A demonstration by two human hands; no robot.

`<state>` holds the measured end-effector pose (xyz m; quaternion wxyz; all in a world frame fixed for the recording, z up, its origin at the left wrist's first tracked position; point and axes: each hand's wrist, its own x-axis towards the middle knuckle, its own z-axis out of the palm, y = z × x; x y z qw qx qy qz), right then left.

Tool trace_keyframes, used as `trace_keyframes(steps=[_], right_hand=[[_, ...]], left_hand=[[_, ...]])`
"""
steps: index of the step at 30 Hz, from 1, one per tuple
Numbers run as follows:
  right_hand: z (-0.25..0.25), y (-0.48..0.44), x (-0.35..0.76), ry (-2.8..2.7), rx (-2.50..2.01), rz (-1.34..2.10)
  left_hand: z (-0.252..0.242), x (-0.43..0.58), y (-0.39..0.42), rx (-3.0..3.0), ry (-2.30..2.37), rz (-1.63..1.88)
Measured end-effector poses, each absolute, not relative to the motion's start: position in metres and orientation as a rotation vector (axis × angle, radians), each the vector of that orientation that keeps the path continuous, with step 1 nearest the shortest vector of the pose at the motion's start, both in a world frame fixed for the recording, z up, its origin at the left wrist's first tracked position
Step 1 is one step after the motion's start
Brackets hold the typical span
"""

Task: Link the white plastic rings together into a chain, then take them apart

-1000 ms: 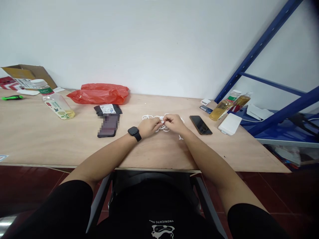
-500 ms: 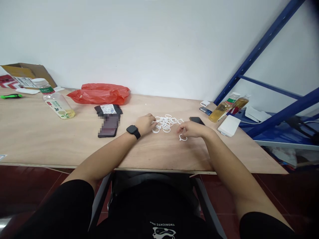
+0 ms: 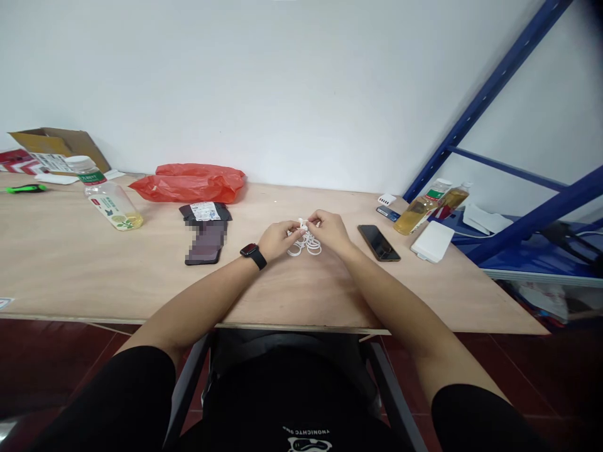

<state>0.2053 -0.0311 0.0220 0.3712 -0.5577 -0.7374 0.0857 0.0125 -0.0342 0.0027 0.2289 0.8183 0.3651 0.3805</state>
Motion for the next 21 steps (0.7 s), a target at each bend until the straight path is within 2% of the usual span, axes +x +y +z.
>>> trace_keyframes(steps=[3,10,21], right_hand=[[0.013,-0.035,0.190,-1.844,-1.369,0.206],[0.006,-0.046,0.199,-1.918,-1.087,0.449],[0.000,-0.048,0.191,-1.803,-1.208,0.576]], left_hand=[[0.000,0.008,-0.031,2.268,1.064,1.045],[0.006,0.006,-0.033,2.566,1.201,0.850],[0.002,0.009,-0.036,2.831,1.205,0.683]])
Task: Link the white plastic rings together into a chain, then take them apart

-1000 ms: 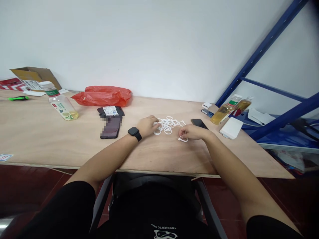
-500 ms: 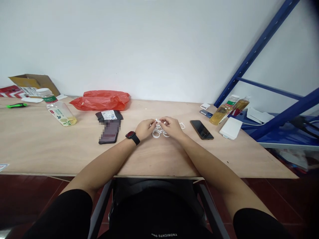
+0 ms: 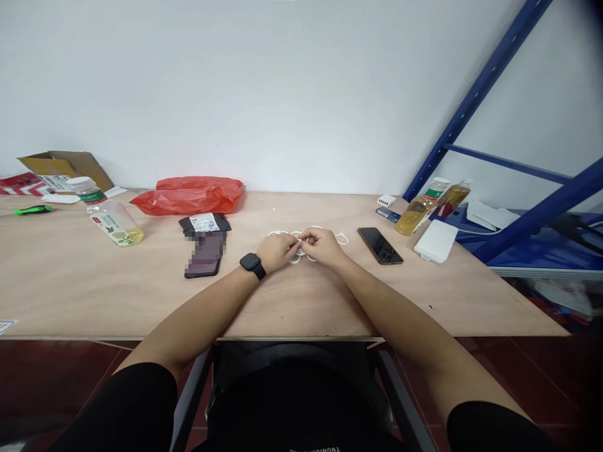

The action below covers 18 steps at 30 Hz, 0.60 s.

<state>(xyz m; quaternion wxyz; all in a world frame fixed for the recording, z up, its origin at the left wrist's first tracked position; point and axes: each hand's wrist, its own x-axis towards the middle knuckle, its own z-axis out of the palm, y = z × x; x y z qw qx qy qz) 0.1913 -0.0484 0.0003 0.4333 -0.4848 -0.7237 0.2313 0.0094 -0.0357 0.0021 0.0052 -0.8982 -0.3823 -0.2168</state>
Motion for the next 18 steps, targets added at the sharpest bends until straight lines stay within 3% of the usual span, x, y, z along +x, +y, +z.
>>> trace_keyframes(steps=[18], right_hand=[[-0.015,-0.033,0.197,-1.664,-1.130,0.813]], left_hand=[[-0.002,0.008,-0.033,-2.799,-1.131,-0.648]])
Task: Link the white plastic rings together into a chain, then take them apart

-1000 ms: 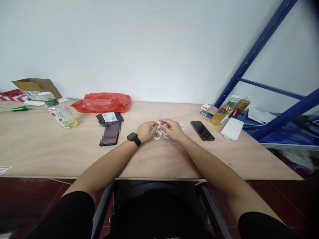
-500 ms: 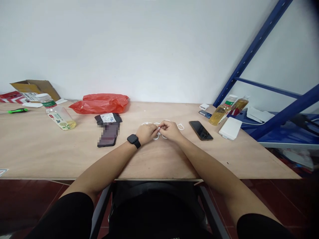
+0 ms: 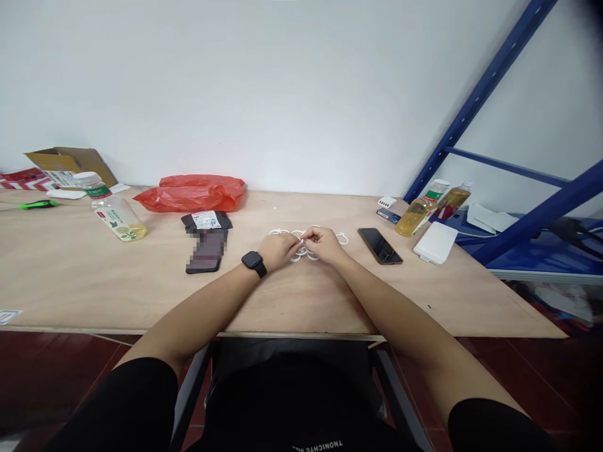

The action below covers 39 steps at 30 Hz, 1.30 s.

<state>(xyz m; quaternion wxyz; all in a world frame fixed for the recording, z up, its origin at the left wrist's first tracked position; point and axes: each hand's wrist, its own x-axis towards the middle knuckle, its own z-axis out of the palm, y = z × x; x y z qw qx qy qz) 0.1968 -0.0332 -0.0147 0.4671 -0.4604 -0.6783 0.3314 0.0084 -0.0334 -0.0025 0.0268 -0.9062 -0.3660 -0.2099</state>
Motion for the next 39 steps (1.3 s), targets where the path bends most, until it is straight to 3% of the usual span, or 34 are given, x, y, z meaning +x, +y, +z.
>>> trace_keyframes(steps=[8,16,23,29,34,39], right_hand=[[-0.012,-0.036,0.196,-1.689,-1.097,0.887],[-0.015,-0.038,0.191,-1.690,-1.195,0.665],[-0.013,-0.037,0.194,-1.744,-1.187,0.590],[-0.002,-0.030,0.233,-2.115,-1.426,0.197],[-0.005,-0.023,0.265,-2.223,-1.892,0.384],[-0.018,-0.019,0.257,-2.337,-1.789,0.454]], left_hand=[[0.001,0.010,-0.037,-2.832,-1.141,-0.662],[0.002,0.016,-0.041,-2.797,-1.147,-0.598],[-0.002,0.016,-0.036,-2.780,-1.247,-0.761],[-0.010,0.002,-0.023,-2.638,-1.551,-0.925],[-0.014,0.001,-0.025,-2.695,-1.724,-0.661],[-0.017,0.005,-0.026,-2.835,-1.623,-0.344]])
